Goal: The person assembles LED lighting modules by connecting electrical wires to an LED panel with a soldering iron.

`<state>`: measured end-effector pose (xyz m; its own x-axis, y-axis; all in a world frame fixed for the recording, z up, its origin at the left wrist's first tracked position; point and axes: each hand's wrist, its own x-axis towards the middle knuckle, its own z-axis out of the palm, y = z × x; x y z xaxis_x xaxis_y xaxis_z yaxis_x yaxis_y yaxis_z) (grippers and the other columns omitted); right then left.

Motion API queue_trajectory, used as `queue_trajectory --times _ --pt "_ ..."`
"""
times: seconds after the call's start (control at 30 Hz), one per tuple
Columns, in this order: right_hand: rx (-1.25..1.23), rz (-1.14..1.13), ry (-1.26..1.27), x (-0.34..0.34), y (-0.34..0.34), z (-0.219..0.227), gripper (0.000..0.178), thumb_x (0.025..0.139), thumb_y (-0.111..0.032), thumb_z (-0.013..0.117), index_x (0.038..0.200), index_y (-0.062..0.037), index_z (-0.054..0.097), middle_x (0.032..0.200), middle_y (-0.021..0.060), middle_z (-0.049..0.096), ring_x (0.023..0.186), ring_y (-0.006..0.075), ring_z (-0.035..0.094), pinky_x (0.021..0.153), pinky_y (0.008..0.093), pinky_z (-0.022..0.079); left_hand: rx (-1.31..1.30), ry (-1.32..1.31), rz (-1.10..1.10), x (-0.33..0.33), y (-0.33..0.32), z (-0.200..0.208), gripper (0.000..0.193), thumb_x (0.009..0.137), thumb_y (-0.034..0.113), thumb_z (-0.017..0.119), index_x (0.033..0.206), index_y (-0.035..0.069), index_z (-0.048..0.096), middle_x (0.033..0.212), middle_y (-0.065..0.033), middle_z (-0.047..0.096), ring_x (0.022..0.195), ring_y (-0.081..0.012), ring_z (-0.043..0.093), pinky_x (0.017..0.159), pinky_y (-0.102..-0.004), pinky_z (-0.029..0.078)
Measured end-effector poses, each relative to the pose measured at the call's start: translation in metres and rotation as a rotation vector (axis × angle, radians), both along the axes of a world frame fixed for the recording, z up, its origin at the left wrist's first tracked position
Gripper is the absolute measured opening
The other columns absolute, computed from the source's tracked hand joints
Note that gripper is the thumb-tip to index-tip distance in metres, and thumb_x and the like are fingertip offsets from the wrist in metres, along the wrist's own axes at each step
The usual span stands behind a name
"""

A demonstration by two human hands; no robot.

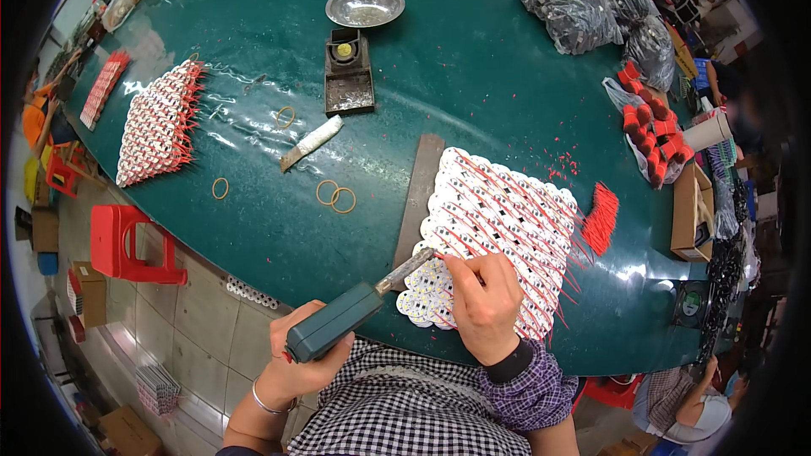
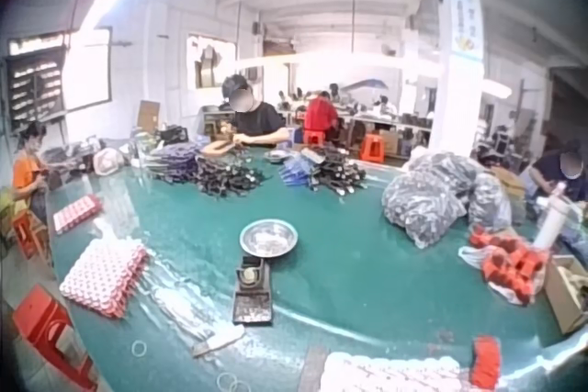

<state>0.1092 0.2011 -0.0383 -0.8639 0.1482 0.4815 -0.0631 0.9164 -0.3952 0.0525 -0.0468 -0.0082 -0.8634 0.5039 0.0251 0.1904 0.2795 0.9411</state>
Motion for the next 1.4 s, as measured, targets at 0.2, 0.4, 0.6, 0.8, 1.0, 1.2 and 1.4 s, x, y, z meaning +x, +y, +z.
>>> queue_trajectory --times 0.2,0.4,0.6,0.8,1.0,1.2,1.4 --pt "0.022 -0.007 -0.011 0.0 0.0 0.003 0.028 0.074 0.004 0.071 0.101 -0.0032 0.074 0.079 0.0052 0.053 0.071 0.0213 0.055 0.059 0.0355 0.044 -0.008 -0.005 -0.004 0.0 0.0 0.002 0.018 0.074 -0.005 0.075 0.091 -0.004 0.069 0.08 -0.0102 0.067 0.064 -0.0169 0.063 0.058 -0.0278 0.049" --pt "0.035 -0.003 -0.03 0.001 -0.001 0.005 0.027 0.075 0.001 0.071 0.101 -0.0035 0.074 0.08 0.0051 0.053 0.072 0.021 0.055 0.06 0.0355 0.044 -0.005 -0.118 0.104 0.014 -0.013 -0.009 0.021 0.075 -0.003 0.075 0.096 -0.006 0.071 0.082 -0.0115 0.069 0.066 -0.0181 0.065 0.06 -0.0277 0.051" --pt "0.04 -0.004 -0.015 0.002 0.0 0.008 0.025 0.076 0.001 0.071 0.1 -0.004 0.074 0.083 0.0051 0.056 0.073 0.021 0.056 0.061 0.0346 0.045 0.092 -0.064 0.147 0.011 -0.008 -0.006 0.025 0.075 -0.001 0.076 0.099 -0.006 0.072 0.085 -0.0123 0.071 0.07 -0.018 0.067 0.062 -0.0271 0.053" --pt "0.021 -0.097 -0.057 0.033 0.002 0.043 0.027 0.072 0.006 0.076 0.098 -0.0023 0.074 0.078 0.0057 0.06 0.067 0.0226 0.057 0.056 0.0359 0.045 0.083 -0.103 0.234 0.015 -0.017 -0.013 0.025 0.075 -0.001 0.077 0.099 -0.005 0.072 0.085 -0.0113 0.071 0.069 -0.0175 0.067 0.062 -0.0268 0.052" --pt "-0.071 -0.036 0.089 0.01 -0.018 0.046 0.025 0.072 0.007 0.078 0.096 0.0006 0.073 0.075 0.0063 0.057 0.063 0.0228 0.055 0.053 0.035 0.042 0.086 -0.094 0.207 0.014 -0.012 -0.006 0.024 0.075 -0.001 0.078 0.098 -0.004 0.072 0.085 -0.011 0.071 0.069 -0.0167 0.066 0.061 -0.0264 0.052" --pt "-0.095 -0.037 0.073 0.0 -0.016 0.006 0.022 0.075 0.006 0.076 0.096 0.0005 0.072 0.075 0.007 0.056 0.066 0.023 0.056 0.054 0.0357 0.043 0.076 -0.061 0.128 0.012 -0.012 -0.001 0.022 0.076 -0.002 0.077 0.097 -0.004 0.072 0.086 -0.0099 0.069 0.069 -0.0156 0.064 0.06 -0.0261 0.05" --pt "-0.081 -0.036 0.056 0.002 -0.017 -0.001 0.024 0.076 0.005 0.076 0.098 -0.0007 0.072 0.078 0.0069 0.057 0.068 0.0233 0.057 0.057 0.0359 0.044 0.059 -0.047 0.103 0.012 -0.012 -0.001 0.022 0.076 -0.003 0.076 0.097 -0.005 0.071 0.085 -0.0087 0.068 0.068 -0.0148 0.063 0.059 -0.0253 0.049"
